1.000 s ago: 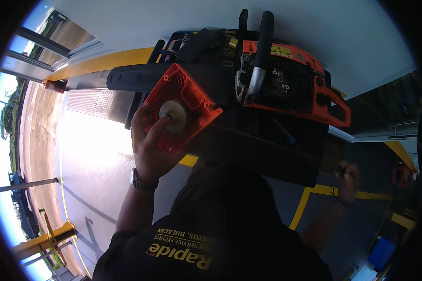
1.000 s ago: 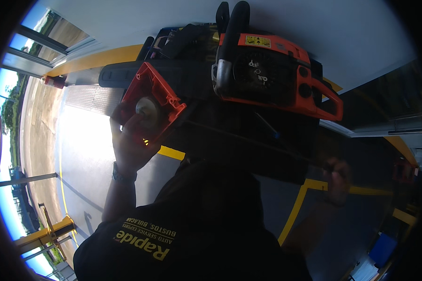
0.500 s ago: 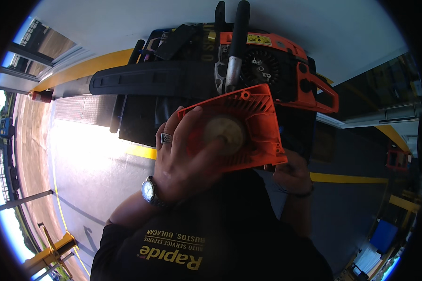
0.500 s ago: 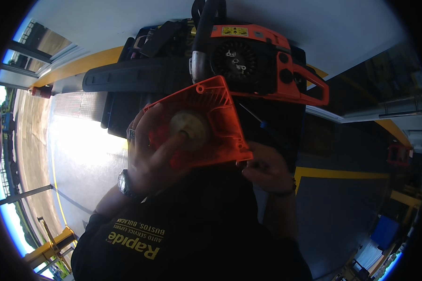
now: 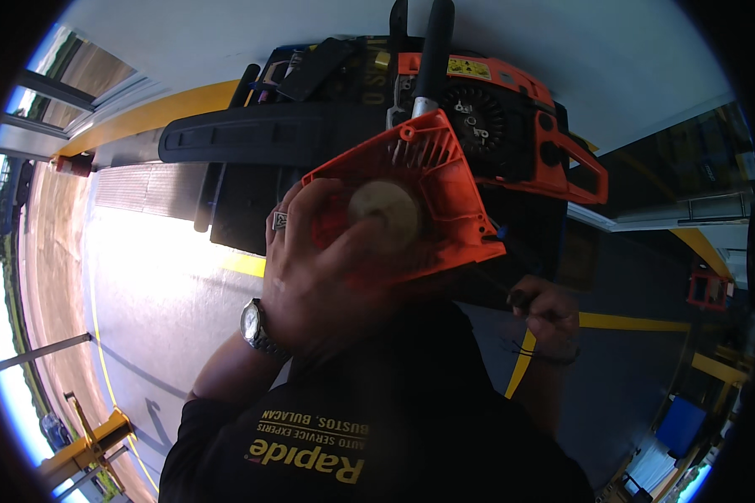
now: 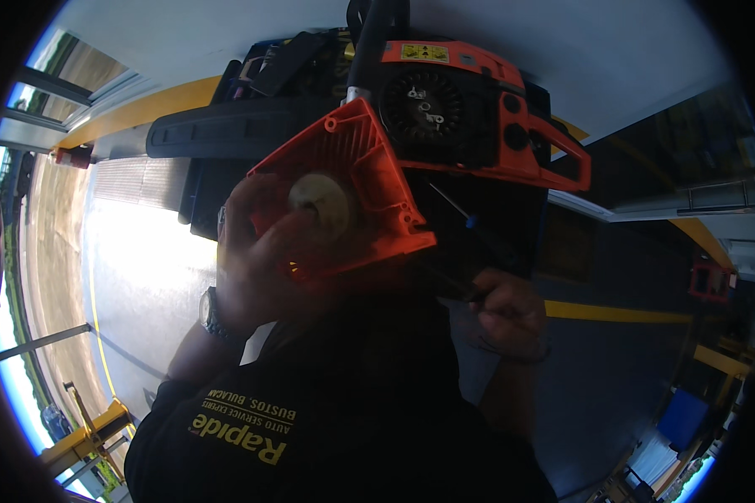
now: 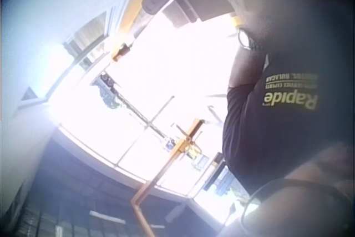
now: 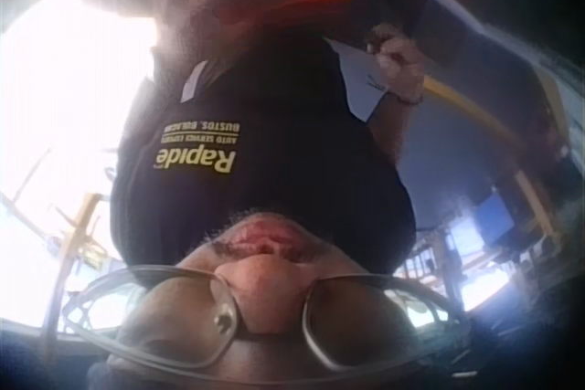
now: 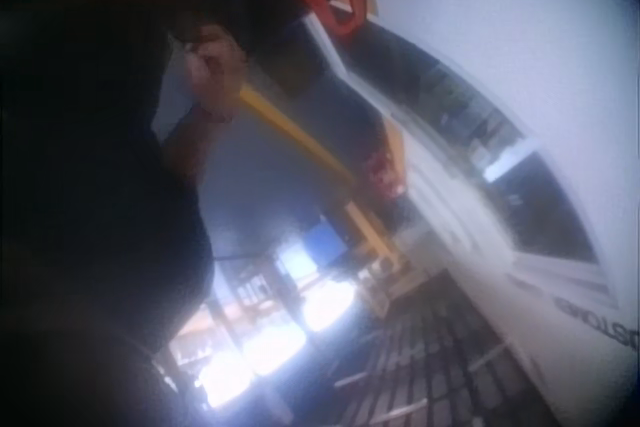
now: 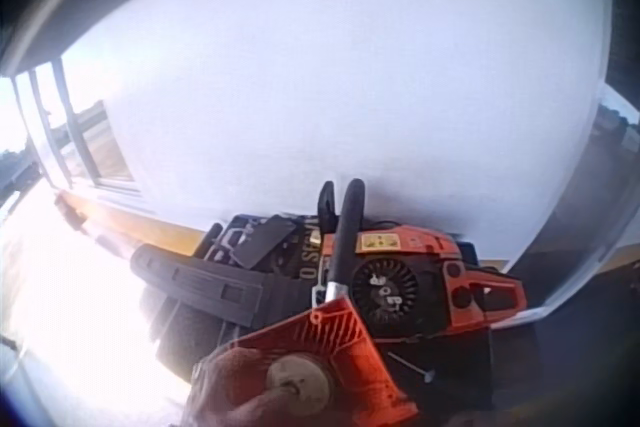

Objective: The person removes the red starter housing from a chainsaw, uses a screwdriver to adjust the internal spool, and then reattaches the housing to the chainsaw body.

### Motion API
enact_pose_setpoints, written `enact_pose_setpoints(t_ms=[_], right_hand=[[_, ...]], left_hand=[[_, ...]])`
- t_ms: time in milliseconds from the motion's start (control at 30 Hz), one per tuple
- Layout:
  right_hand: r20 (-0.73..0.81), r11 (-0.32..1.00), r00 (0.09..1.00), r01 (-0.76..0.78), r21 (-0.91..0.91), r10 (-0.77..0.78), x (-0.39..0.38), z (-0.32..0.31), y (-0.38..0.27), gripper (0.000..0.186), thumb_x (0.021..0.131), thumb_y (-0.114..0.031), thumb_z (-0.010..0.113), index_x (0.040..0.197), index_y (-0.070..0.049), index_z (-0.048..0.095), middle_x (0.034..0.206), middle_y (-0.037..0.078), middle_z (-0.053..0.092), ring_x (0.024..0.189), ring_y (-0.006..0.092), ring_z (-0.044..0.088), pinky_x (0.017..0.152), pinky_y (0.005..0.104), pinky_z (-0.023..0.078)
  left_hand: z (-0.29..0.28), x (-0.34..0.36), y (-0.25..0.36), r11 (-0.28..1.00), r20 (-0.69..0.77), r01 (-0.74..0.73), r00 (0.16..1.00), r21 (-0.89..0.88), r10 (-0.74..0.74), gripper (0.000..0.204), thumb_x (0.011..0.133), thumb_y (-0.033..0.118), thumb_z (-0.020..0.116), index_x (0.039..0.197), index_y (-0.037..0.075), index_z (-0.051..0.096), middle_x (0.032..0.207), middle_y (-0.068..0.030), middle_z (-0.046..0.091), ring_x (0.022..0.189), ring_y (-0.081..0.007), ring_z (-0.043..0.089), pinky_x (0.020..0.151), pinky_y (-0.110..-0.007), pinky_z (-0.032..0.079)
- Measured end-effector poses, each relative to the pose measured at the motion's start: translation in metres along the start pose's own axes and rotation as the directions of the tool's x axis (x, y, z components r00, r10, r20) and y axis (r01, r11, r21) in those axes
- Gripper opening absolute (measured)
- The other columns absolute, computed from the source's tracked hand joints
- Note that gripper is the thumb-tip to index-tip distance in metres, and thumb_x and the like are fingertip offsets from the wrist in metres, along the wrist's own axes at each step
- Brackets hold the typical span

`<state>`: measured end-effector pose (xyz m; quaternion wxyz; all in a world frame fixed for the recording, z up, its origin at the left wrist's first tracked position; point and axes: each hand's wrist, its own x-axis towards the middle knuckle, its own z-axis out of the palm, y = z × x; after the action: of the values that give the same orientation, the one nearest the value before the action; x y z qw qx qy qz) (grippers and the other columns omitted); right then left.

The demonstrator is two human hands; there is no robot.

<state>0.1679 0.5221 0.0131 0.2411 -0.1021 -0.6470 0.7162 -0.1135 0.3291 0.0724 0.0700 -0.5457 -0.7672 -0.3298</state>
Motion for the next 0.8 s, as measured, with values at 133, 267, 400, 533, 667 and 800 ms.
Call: enact_pose_setpoints(t_ms=[133,267,400,533,667,800], right_hand=[[-0.432,0.997,0.901,-0.012,-0.078,-0.023,-0.071,-0.108,-0.018,0.024,0.086,-0.026,0.063,0.077,-0.011,0.046,0.088,0.012,0.061,0.074,0.0160,0.050,0.074,0.0354,0.043],[-0.521,0.997,0.851,-0.076,-0.010,0.060,-0.097,-0.135,-0.023,0.025,0.087,-0.027,0.064,0.078,-0.012,0.047,0.089,0.010,0.059,0.076,0.0156,0.051,0.075,0.0357,0.044],[-0.040,0.981,0.982,-0.182,0.064,0.185,-0.038,-0.047,0.003,0.019,0.084,-0.019,0.073,0.087,-0.007,0.059,0.103,0.010,0.063,0.085,0.0178,0.060,0.080,0.0349,0.049],[0.255,0.992,0.962,-0.072,-0.106,0.097,0.010,0.015,0.012,0.017,0.082,-0.011,0.073,0.091,-0.005,0.060,0.104,0.010,0.062,0.087,0.0183,0.060,0.081,0.0338,0.049],[-0.171,0.994,0.979,-0.113,0.011,0.113,-0.036,-0.062,-0.004,0.015,0.086,-0.017,0.066,0.085,-0.009,0.053,0.091,0.008,0.061,0.078,0.0151,0.054,0.074,0.0333,0.046],[-0.441,0.999,0.896,-0.041,0.021,0.046,-0.094,-0.132,-0.010,0.019,0.089,-0.021,0.065,0.082,-0.011,0.050,0.084,0.006,0.060,0.072,0.0133,0.052,0.071,0.0326,0.044]], left_hand=[[-0.019,-0.008,-0.063,0.986,-0.120,0.095,0.990,0.139,-0.079,0.059,0.059,0.024,0.092,0.111,0.011,0.066,0.131,-0.0198,0.049,0.119,-0.0392,0.057,0.092,-0.047,0.053],[-0.031,-0.014,-0.082,0.965,-0.132,0.051,0.991,0.257,-0.017,0.064,0.054,0.022,0.093,0.111,0.008,0.066,0.134,-0.0202,0.048,0.120,-0.0381,0.057,0.090,-0.046,0.056],[-0.004,-0.014,-0.037,1.000,0.003,-0.013,1.000,0.018,0.013,0.069,0.055,0.016,0.092,0.116,0.013,0.061,0.137,-0.0199,0.046,0.118,-0.0382,0.058,0.091,-0.044,0.056],[0.014,-0.013,-0.012,0.992,0.057,-0.122,0.991,-0.020,0.123,0.070,0.053,0.018,0.092,0.116,0.014,0.061,0.138,-0.0220,0.045,0.117,-0.0390,0.058,0.090,-0.045,0.057],[-0.003,-0.027,-0.056,0.994,-0.048,0.105,0.994,0.039,-0.103,0.063,0.055,0.020,0.092,0.112,0.012,0.066,0.137,-0.0206,0.048,0.123,-0.0410,0.054,0.098,-0.050,0.049],[-0.026,-0.042,-0.105,0.969,-0.105,0.083,0.993,0.231,-0.060,0.065,0.056,0.014,0.091,0.114,0.010,0.064,0.138,-0.0206,0.048,0.125,-0.0399,0.053,0.099,-0.046,0.051]])
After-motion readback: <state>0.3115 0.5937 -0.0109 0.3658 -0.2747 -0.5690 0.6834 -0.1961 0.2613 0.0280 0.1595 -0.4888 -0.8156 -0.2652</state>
